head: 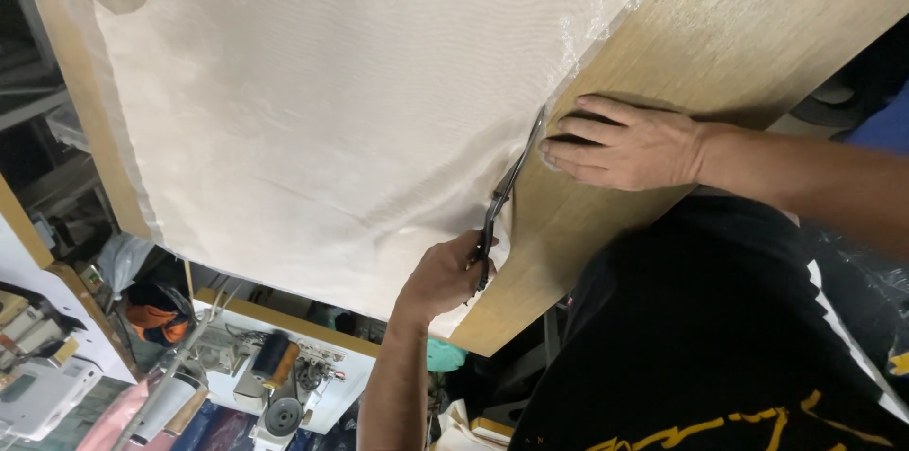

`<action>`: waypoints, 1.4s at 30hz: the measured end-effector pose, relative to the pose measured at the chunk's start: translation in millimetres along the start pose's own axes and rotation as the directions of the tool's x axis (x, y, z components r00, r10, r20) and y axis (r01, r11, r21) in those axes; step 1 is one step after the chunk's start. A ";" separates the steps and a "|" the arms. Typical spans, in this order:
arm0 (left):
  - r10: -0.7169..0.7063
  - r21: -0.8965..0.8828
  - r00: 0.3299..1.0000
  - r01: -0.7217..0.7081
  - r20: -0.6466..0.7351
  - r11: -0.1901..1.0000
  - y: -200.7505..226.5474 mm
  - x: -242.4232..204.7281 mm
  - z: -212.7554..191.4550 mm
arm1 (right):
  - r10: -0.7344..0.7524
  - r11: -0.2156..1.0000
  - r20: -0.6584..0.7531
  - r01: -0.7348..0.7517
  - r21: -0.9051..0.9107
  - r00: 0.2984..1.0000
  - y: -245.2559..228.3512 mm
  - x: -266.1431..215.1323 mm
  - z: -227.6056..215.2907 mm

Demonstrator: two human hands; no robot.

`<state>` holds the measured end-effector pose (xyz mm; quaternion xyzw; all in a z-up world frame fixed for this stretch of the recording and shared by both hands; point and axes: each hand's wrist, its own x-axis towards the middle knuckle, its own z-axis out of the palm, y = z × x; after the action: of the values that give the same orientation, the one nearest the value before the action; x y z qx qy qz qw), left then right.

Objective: The person uses large shears to cut a white fabric piece on a wooden table, following a pattern outline. After cutting, the person lifts and folds the cut fabric piece.

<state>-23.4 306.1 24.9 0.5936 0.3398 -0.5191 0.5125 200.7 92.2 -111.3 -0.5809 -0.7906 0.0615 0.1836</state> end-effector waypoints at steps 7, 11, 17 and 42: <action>-0.004 0.046 1.000 0.004 0.011 0.999 19.8 -2.4 -15.7 | 0.015 1.000 -0.007 -0.015 0.025 1.000 -0.2 0.4 -1.0; -0.043 0.078 0.999 0.043 0.001 0.996 25.0 -1.9 -20.4 | 0.018 0.999 -0.041 -0.017 0.033 0.999 0.3 1.3 -2.9; -0.030 0.142 0.999 0.026 0.024 0.990 39.1 1.8 -30.2 | 0.031 0.998 -0.110 -0.025 0.058 0.994 -1.0 2.4 -2.4; -0.007 0.174 1.000 0.004 0.017 0.985 63.9 21.6 -40.7 | 0.018 0.997 -0.106 -0.010 0.080 0.994 -0.9 -2.7 3.1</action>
<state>52.2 326.8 17.8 0.6306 0.2901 -0.5535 0.4602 199.5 89.8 -114.4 -0.5811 -0.7726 0.0632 0.2479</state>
